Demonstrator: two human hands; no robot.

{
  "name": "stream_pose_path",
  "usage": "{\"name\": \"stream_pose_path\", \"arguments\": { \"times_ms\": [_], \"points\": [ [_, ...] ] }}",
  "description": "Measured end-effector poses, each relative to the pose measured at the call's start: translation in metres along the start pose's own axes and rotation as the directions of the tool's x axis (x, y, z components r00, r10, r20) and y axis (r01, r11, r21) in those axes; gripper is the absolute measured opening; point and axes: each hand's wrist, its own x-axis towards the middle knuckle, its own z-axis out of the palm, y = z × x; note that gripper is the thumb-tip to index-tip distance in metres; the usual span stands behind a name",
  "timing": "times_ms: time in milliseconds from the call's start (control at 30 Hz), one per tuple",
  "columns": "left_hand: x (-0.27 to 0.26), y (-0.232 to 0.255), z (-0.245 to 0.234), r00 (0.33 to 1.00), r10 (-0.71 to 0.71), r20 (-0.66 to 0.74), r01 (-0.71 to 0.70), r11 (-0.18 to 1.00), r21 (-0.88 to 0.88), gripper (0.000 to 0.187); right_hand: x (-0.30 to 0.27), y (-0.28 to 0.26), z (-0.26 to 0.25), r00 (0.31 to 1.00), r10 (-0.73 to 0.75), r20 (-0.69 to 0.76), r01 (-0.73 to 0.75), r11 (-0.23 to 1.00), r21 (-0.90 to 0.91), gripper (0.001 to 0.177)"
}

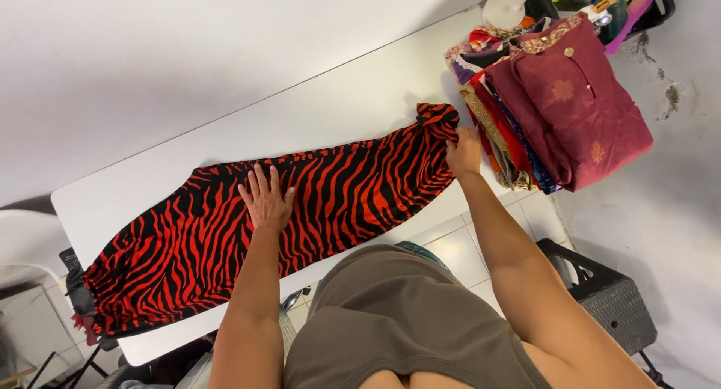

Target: Fold various items of clothing on a white table and stack them.

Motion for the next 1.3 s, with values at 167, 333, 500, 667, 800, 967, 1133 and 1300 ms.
{"name": "stream_pose_path", "arguments": {
  "times_ms": [167, 333, 500, 667, 800, 967, 1133, 1300],
  "points": [
    [0.005, 0.010, 0.012, 0.998, -0.062, -0.012, 0.062, 0.997, -0.045, 0.079, 0.002, 0.033, -0.016, 0.923, 0.264, 0.280, -0.341, 0.223, 0.913, 0.044],
    [0.006, 0.047, -0.002, 0.985, -0.026, -0.172, 0.004, 0.992, -0.125, 0.076, -0.018, 0.064, -0.011, 0.937, 0.310, 0.163, -0.216, 0.146, 0.965, 0.042],
    [0.004, 0.087, -0.007, 0.959, 0.018, -0.282, -0.162, 0.853, -0.497, 0.059, -0.039, -0.013, -0.106, 0.972, 0.232, -0.039, -0.181, 0.843, 0.506, 0.025],
    [-0.005, 0.097, -0.025, 0.939, 0.005, 0.344, 0.344, 0.005, -0.939, 0.077, -0.063, -0.120, -0.167, 0.966, -0.259, 0.002, 0.207, 0.774, 0.598, 0.022],
    [-0.026, 0.071, -0.009, 0.868, 0.337, 0.365, 0.488, -0.713, -0.503, 0.108, -0.091, -0.203, -0.210, 0.614, -0.613, 0.497, 0.046, 0.657, 0.752, 0.060],
    [-0.054, 0.051, -0.032, 0.908, 0.011, 0.419, 0.276, -0.767, -0.578, 0.104, -0.113, -0.160, -0.120, 0.664, -0.620, 0.418, 0.336, 0.746, 0.575, 0.058],
    [-0.044, 0.026, 0.051, 0.648, -0.176, 0.741, 0.610, -0.463, -0.643, 0.083, -0.135, -0.134, -0.083, 0.665, -0.672, 0.327, 0.568, 0.738, 0.364, 0.056],
    [-0.047, 0.014, 0.044, 0.831, -0.391, 0.395, 0.495, 0.198, -0.846, 0.043, -0.149, -0.103, -0.037, 0.810, -0.530, 0.251, 0.426, 0.826, 0.369, 0.032]
  ]
}}
